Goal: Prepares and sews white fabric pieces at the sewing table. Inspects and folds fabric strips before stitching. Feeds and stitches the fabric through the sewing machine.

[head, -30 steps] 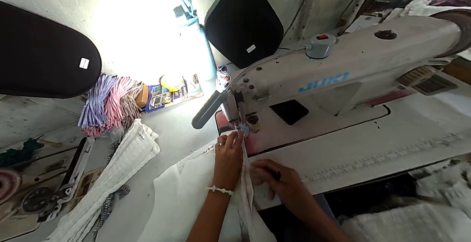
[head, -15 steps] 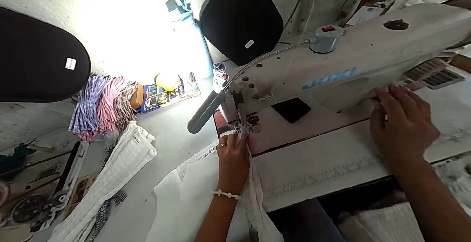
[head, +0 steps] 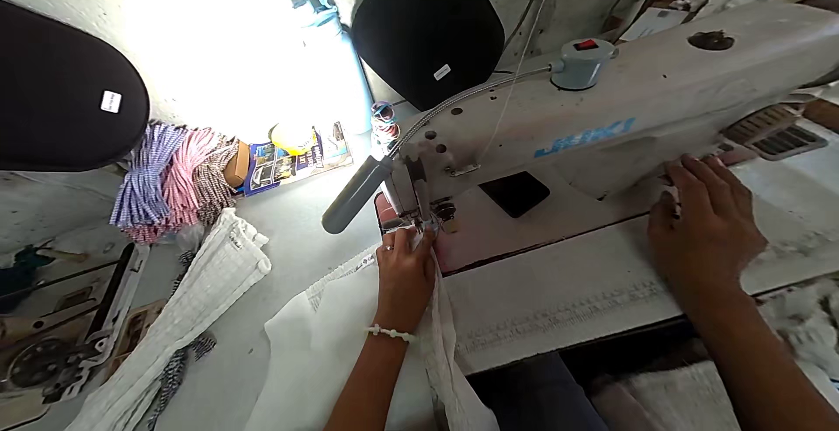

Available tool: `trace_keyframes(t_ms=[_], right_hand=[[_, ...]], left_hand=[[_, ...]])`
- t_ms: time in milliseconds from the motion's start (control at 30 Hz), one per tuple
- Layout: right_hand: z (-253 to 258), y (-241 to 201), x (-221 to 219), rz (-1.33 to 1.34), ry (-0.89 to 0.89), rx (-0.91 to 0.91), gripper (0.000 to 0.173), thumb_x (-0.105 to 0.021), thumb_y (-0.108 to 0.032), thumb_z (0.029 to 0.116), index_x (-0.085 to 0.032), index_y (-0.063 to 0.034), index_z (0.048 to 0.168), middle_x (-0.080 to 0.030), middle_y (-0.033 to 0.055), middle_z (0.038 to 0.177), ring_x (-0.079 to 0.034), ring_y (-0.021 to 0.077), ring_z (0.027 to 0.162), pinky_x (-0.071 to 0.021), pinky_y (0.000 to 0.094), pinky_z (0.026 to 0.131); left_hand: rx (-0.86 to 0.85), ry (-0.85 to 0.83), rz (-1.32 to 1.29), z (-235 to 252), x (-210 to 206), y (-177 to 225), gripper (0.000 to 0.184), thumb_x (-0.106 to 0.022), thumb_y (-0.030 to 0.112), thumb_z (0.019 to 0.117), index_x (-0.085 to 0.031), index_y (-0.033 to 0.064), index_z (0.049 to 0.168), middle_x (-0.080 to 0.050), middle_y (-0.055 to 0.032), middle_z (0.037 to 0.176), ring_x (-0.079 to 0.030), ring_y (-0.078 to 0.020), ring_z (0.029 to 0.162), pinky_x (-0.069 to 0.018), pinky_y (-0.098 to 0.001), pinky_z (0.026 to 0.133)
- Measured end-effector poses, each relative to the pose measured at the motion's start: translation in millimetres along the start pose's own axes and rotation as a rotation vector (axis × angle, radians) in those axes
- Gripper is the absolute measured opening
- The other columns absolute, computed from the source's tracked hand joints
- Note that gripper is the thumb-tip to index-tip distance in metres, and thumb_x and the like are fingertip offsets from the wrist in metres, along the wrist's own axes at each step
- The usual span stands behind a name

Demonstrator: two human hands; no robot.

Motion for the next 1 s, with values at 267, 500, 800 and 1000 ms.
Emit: trace_keyframes(t_ms=[267, 500, 800, 1000], right_hand=[[-8, 10, 12, 0.228, 0.071, -0.067, 0.037, -0.041, -0.003, 0.1048, -0.059, 0.0111, 0.134, -0.05, 0.036, 0.145, -0.055, 0.0497, 0.129, -0.0493, 0.0512, 0.103], [-35, -15, 33, 0.414, -0.021, -0.16, 0.053, -0.049, -0.021, 0.1076, -0.041, 0.0159, 0.144, -0.064, 0.032, 0.101, -0.059, 0.0256, 0.072, -0.0514, 0.0379, 0.066], [-56, -147, 20, 0.955, -0.372, 0.036, 0.027, -0.052, -0.012, 0.1032, -0.073, 0.0028, 0.112, -0.074, 0.0071, 0.097, -0.061, -0.0016, 0.066, -0.051, 0.014, 0.058], [-33, -216, 20, 1.528, -0.771, -0.252, 0.025, -0.058, -0.009, 0.1008, -0.069, -0.0006, 0.122, -0.068, -0.0071, 0.083, -0.05, -0.0054, 0.055, -0.0417, 0.0111, 0.05]], left_hand=[[0.06, -0.075, -0.139, -1, 11, 1, 0.035, -0.058, 0.003, 0.0912, -0.077, 0.0098, 0.119, -0.071, -0.0185, 0.118, -0.065, -0.0401, 0.109, -0.0515, -0.0547, 0.087], [0.322, 0.336, -0.408, 9, 60, 20, 0.05, -0.072, 0.034, 0.0909, -0.059, -0.0058, 0.119, -0.067, -0.017, 0.11, -0.063, -0.0208, 0.104, -0.0497, -0.0349, 0.091], [0.073, 0.134, -0.148, -3, 62, 40, 0.02, -0.057, 0.009, 0.098, -0.074, -0.0003, 0.092, -0.072, -0.013, 0.084, -0.071, -0.0278, 0.078, -0.0573, -0.0451, 0.071], [-0.034, 0.187, -0.137, -56, 48, 59, 0.027, -0.058, 0.026, 0.1004, -0.071, 0.0088, 0.084, -0.065, -0.0033, 0.075, -0.064, -0.0172, 0.072, -0.0517, -0.0301, 0.07]])
Point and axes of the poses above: each hand's wrist, its own z-axis towards the middle knuckle, its own x-axis out of the back of the hand, y = z × x, the point moved 2 cm from there along z, towards the middle knuckle
